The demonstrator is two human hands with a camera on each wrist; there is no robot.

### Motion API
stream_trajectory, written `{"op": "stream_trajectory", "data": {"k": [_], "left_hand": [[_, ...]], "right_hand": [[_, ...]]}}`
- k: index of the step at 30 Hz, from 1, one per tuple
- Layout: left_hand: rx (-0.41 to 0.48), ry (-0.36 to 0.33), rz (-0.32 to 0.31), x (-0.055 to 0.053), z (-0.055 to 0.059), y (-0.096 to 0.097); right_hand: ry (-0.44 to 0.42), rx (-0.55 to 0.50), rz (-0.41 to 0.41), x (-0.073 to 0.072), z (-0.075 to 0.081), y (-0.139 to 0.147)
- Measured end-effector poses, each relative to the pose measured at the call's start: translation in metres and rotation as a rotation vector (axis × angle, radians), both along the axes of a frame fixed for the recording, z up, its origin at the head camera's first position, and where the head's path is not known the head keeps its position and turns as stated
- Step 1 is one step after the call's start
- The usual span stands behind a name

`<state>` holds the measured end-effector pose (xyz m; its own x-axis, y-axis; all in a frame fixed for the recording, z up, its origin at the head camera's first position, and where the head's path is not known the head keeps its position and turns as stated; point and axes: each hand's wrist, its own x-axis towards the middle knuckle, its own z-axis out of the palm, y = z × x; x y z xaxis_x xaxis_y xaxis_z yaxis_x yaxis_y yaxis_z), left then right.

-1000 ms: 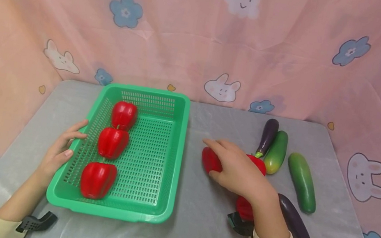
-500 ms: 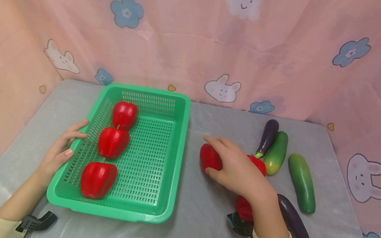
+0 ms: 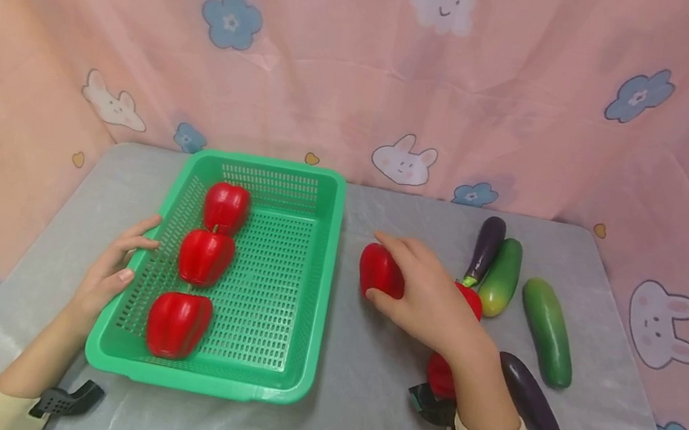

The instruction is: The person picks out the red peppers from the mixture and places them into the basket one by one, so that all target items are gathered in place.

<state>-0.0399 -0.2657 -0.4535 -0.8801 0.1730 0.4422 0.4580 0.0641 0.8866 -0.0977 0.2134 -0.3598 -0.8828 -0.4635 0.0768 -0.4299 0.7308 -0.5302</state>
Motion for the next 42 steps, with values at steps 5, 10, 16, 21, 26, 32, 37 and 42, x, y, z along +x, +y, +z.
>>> {"op": "stream_trajectory", "data": {"k": [5,10,16,21,26,32,37,42], "left_hand": [[-0.006,-0.005,-0.002,0.000,0.001,0.000],[-0.004,-0.020,-0.009,0.000,0.001,-0.001],[-0.001,-0.020,-0.009,0.000,-0.001,-0.001],[-0.007,-0.033,0.000,0.002,0.001,-0.001],[-0.006,-0.035,-0.006,0.002,0.002,0.000],[-0.005,-0.016,-0.013,0.001,0.001,0.000],[-0.004,-0.025,-0.010,0.001,0.001,0.000],[-0.004,-0.023,-0.007,0.000,-0.001,-0.001]], "right_hand": [[0.047,-0.035,0.002,-0.001,0.001,-0.003],[0.055,-0.050,0.000,-0.001,0.003,-0.007],[0.093,-0.079,0.008,-0.004,0.011,-0.016],[0.107,-0.096,0.005,-0.006,0.019,-0.024],[0.123,-0.098,0.006,-0.007,0.022,-0.030],[0.142,-0.097,0.003,-0.007,0.023,-0.033],[0.181,-0.116,0.010,-0.008,0.025,-0.035],[0.205,-0.124,0.040,-0.011,0.030,-0.040]]}}
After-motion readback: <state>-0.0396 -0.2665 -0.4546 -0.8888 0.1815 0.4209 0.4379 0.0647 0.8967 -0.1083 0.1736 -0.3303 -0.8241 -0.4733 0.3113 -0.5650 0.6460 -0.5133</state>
